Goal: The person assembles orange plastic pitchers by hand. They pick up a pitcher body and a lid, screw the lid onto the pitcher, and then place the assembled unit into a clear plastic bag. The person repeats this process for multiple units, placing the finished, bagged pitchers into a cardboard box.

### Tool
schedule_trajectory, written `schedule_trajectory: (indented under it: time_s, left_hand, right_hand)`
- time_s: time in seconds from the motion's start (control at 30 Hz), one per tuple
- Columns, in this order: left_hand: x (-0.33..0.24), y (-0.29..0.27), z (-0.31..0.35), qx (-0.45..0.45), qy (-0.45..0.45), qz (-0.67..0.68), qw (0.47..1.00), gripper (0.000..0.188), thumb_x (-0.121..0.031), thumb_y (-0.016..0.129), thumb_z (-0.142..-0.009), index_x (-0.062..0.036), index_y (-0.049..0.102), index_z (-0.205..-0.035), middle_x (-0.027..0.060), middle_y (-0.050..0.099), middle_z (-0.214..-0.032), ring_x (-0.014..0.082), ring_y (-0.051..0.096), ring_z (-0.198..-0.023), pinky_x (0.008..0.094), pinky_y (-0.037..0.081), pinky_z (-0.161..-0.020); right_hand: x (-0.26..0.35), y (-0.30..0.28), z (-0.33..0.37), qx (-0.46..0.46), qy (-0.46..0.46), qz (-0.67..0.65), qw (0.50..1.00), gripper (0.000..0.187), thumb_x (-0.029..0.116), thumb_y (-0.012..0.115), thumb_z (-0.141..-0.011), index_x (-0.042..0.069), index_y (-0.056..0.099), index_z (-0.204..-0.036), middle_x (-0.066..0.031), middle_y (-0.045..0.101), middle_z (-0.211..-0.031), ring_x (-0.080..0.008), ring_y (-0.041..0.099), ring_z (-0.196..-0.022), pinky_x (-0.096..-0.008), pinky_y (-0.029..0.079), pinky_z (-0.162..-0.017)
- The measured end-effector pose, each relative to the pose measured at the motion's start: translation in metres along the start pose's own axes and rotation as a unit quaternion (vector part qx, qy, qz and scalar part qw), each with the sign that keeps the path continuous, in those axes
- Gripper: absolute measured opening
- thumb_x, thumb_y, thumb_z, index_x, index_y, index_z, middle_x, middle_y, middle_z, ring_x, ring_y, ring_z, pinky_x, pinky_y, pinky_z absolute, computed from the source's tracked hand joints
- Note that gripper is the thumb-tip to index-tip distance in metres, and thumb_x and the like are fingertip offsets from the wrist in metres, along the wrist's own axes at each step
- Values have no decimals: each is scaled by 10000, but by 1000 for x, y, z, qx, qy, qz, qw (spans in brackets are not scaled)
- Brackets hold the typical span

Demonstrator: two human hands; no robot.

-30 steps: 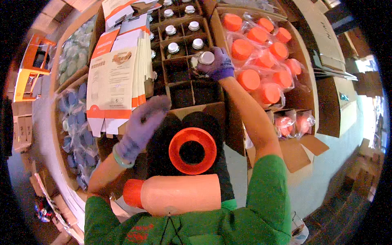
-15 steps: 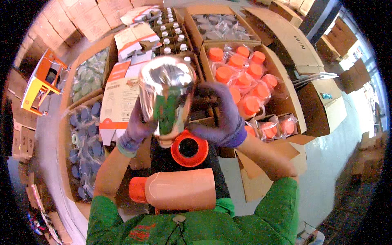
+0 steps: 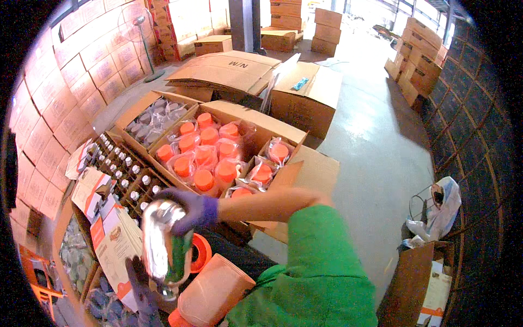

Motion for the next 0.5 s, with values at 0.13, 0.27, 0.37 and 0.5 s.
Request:
schedule_trajectory:
  time_s: [0.13,0.27,0.37,0.5]
  left_hand:
    - [84,-8,85,-73,-180,15,981,757,-322,595,-912,-23,207,-1488,183,316,-1488,261,319,-1377,410,287,-1117]
    - [93,-2,113,-76,-270,-4,960,747,-325,591,-913,-24,214,-1484,181,322,-1484,261,324,-1373,411,290,-1116]
    - [94,-2,111,-76,-279,-8,957,740,-327,587,-914,-24,220,-1480,180,326,-1481,261,327,-1370,412,291,-1115]
    - [95,-1,113,-76,-278,-9,957,730,-330,582,-915,-25,228,-1475,178,332,-1477,261,332,-1366,412,293,-1113]
  right_hand:
    - [15,-73,89,-272,199,-170,926,757,251,762,-780,98,362,-1405,-106,533,-1295,-251,558,-1142,-455,487,-958]
    - [1,-132,185,-374,229,-335,834,650,215,667,-855,190,348,-1421,-105,590,-1203,-298,640,-1008,-548,567,-791]
    - [-7,-127,212,-428,234,-182,853,760,211,700,-827,161,286,-1462,-124,598,-1166,-277,660,-892,-487,597,-662]
    - [-31,-70,207,-297,249,25,922,900,305,802,-746,84,295,-1456,-120,563,-1235,-234,575,-1078,-384,501,-930]
Point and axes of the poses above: each hand's wrist, its own z-axis away from the middle knuckle, its own y-axis out of the palm, x = y × z, the point moved 4 cm from there along -z, towards the middle knuckle
